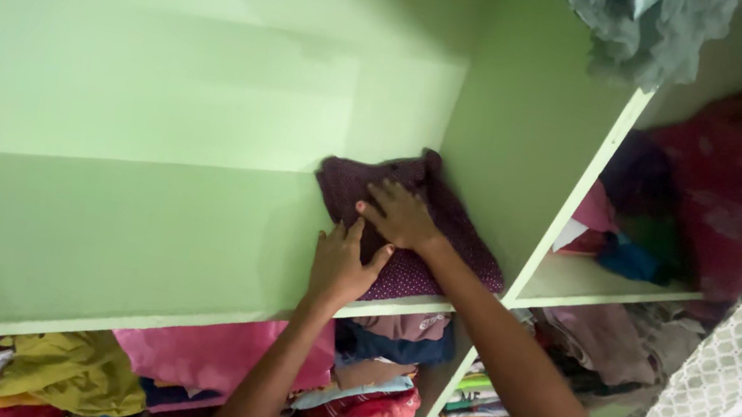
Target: The person takes several folded items of clothing out of a suitcase on a bed and places them onto a shelf in a closet.
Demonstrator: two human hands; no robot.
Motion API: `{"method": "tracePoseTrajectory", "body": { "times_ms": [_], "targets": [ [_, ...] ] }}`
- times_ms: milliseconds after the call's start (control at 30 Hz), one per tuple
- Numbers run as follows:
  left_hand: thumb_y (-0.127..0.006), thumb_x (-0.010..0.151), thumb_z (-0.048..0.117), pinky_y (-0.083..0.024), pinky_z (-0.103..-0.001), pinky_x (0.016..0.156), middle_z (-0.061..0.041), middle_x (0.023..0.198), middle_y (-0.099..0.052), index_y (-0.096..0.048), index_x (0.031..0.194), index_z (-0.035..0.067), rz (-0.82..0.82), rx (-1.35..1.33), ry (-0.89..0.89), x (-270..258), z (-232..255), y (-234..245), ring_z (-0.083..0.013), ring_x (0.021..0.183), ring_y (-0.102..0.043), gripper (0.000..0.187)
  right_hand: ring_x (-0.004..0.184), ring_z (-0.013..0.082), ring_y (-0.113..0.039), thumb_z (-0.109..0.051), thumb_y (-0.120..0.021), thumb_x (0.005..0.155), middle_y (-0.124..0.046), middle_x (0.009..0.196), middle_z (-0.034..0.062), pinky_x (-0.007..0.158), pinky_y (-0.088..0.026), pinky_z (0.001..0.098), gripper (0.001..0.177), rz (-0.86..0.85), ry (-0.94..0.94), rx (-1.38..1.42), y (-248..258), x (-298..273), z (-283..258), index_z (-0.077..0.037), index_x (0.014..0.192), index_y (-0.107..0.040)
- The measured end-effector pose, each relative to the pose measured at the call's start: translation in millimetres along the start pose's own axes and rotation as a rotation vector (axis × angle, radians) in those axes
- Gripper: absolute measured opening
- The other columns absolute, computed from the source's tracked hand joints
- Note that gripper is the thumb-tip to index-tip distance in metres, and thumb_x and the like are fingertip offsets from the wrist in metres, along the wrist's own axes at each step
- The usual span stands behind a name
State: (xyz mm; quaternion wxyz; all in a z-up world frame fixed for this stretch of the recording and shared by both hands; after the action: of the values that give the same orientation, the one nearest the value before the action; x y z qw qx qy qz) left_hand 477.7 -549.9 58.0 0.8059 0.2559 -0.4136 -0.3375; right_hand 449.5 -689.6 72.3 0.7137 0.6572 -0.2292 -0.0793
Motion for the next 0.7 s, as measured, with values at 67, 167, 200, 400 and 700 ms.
{"method": "tracePoseTrajectory", "body": {
  "times_ms": [67, 167, 200, 400, 700],
  "targets": [
    [-0.063, 0.091, 0.055, -0.031, -0.060, 0.116, -0.040, 0.137, -0.052, -0.048, 0.148, -0.005, 0.058, 0.039, -0.075, -2, 4, 5, -0.0504, 0.132, -0.050, 0.084, 0.154, 0.0394, -0.019, -0.045, -0.047, 0.101, -0.021, 0.168, 0.0100, 0.115, -0.029, 0.0685, 0.059, -0.226, 0.098, -0.248, -35, -2, -4, -0.036, 0.158, -0.039],
    [-0.065, 0.089, 0.054, -0.029, -0.061, 0.115, -0.040, 0.138, -0.050, -0.049, 0.144, -0.005, 0.071, 0.033, -0.054, -3, 5, 5, -0.0502, 0.135, -0.047, 0.082, 0.158, 0.0340, -0.016, -0.050, -0.035, 0.102, -0.020, 0.171, 0.0038, 0.119, -0.022, 0.0693, 0.055, -0.238, 0.002, -0.168, -46, 6, 9, -0.040, 0.156, -0.039],
    [-0.065, 0.089, 0.054, -0.029, -0.061, 0.115, -0.040, 0.138, -0.050, -0.049, 0.144, -0.005, 0.071, 0.032, -0.055, -1, 5, 7, -0.0502, 0.135, -0.047, 0.082, 0.156, 0.0327, -0.015, -0.057, -0.033, 0.103, -0.019, 0.170, 0.0047, 0.120, -0.018, 0.0678, 0.060, -0.213, -0.110, -0.030, -44, 11, 18, -0.032, 0.158, -0.034],
    [-0.061, 0.093, 0.056, -0.024, -0.060, 0.117, -0.041, 0.142, -0.046, -0.048, 0.144, -0.007, 0.010, 0.010, -0.039, -3, 6, 4, -0.0504, 0.137, -0.042, 0.083, 0.155, 0.0345, -0.021, -0.066, -0.028, 0.097, -0.025, 0.168, 0.0107, 0.123, -0.017, 0.0633, 0.073, -0.104, -0.270, 0.095, -26, 9, 26, -0.023, 0.154, -0.043],
    [-0.059, 0.094, 0.054, -0.026, -0.057, 0.118, -0.038, 0.143, -0.049, -0.053, 0.137, -0.012, 0.046, 0.114, -0.063, -6, 16, 10, -0.0488, 0.138, -0.044, 0.079, 0.153, 0.0446, -0.021, -0.081, -0.025, 0.095, -0.023, 0.164, 0.0283, 0.124, -0.017, 0.0551, 0.100, -0.001, -0.443, 0.081, -60, 62, 136, -0.002, 0.155, -0.034]
  ]
}}
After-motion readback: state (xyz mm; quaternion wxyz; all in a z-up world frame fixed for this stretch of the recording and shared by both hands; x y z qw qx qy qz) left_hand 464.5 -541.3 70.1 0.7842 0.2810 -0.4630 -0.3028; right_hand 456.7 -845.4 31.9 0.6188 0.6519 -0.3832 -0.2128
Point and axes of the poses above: each hand's wrist, its own x-axis towards the middle knuckle, its own y-axis out of the back of the hand, z = x × y, the point moved 9 cm from there along x, towards the middle knuckle
